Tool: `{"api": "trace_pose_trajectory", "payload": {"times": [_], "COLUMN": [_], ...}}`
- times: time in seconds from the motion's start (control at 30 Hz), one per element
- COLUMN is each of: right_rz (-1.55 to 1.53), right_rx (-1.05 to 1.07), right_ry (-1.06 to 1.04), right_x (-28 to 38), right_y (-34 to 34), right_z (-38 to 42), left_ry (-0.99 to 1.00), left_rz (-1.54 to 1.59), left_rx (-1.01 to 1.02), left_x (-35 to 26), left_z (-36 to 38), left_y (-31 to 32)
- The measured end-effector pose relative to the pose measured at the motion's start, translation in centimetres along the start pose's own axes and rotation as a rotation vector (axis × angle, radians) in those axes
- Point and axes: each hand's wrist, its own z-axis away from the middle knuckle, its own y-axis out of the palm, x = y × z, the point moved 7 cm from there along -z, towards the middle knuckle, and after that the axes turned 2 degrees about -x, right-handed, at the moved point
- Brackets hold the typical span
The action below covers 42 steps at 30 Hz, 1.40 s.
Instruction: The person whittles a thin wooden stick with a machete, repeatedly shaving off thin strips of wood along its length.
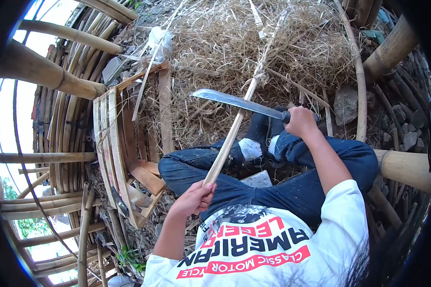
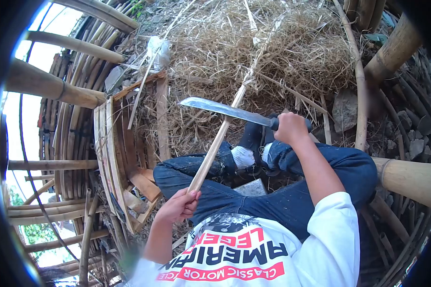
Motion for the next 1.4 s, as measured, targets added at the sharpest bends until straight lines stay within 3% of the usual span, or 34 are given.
{"api": "trace_pose_trajectory", "payload": {"times": [0.23, 0.3, 0.4, 0.57, 0.67, 0.77, 0.93, 1.1, 1.2, 1.27, 1.33, 1.4], "right_rz": [-0.105, -0.142, -0.222, -0.167, -0.103, -0.177, -0.233, -0.216, -0.186, -0.214, -0.253, -0.298], "right_rx": [-0.008, 0.044, 0.055, 0.148, 0.048, 0.025, -0.022, 0.114, 0.128, 0.098, 0.051, 0.05], "right_ry": [-0.082, -0.293, -0.44, -0.345, -0.287, 0.062, 0.025, -0.245, -0.265, -0.244, -0.019, 0.001], "right_x": [5.3, 7.9, 9.4, 9.1, 5.7, 1.4, 2.6, 7.4, 7.1, 5.1, 2.2, 1.7], "right_y": [1.7, 2.4, 3.2, 2.7, 2.5, 2.3, 1.0, 2.4, 3.0, 3.4, 2.9, 2.6], "right_z": [2.8, 3.4, 3.9, 3.3, 1.3, -0.6, 0.8, 1.7, 1.3, 0.5, -0.5, -0.5], "left_ry": [0.031, 0.055, 0.045, 0.08, 0.049, 0.036, 0.015, 0.001, -0.005, -0.03, -0.012, -0.022], "left_rz": [-0.051, -0.075, -0.059, -0.104, -0.099, -0.07, -0.082, -0.027, 0.009, 0.023, 0.068, 0.073], "left_rx": [-0.002, -0.003, 0.004, -0.059, -0.047, -0.127, -0.083, -0.081, -0.054, -0.048, 0.005, -0.018], "left_x": [-1.1, -0.6, 0.0, 0.4, 0.8, 0.7, 0.8, 1.0, 1.5, 1.6, 1.2, 0.9], "left_z": [-1.5, -2.7, -2.9, -2.4, -1.7, -0.9, -1.9, -2.3, -1.7, -0.8, 0.0, -0.1], "left_y": [1.0, 1.5, 1.3, 1.1, 0.7, 0.8, 1.1, 1.8, 1.3, 0.4, 0.4, 1.0]}}
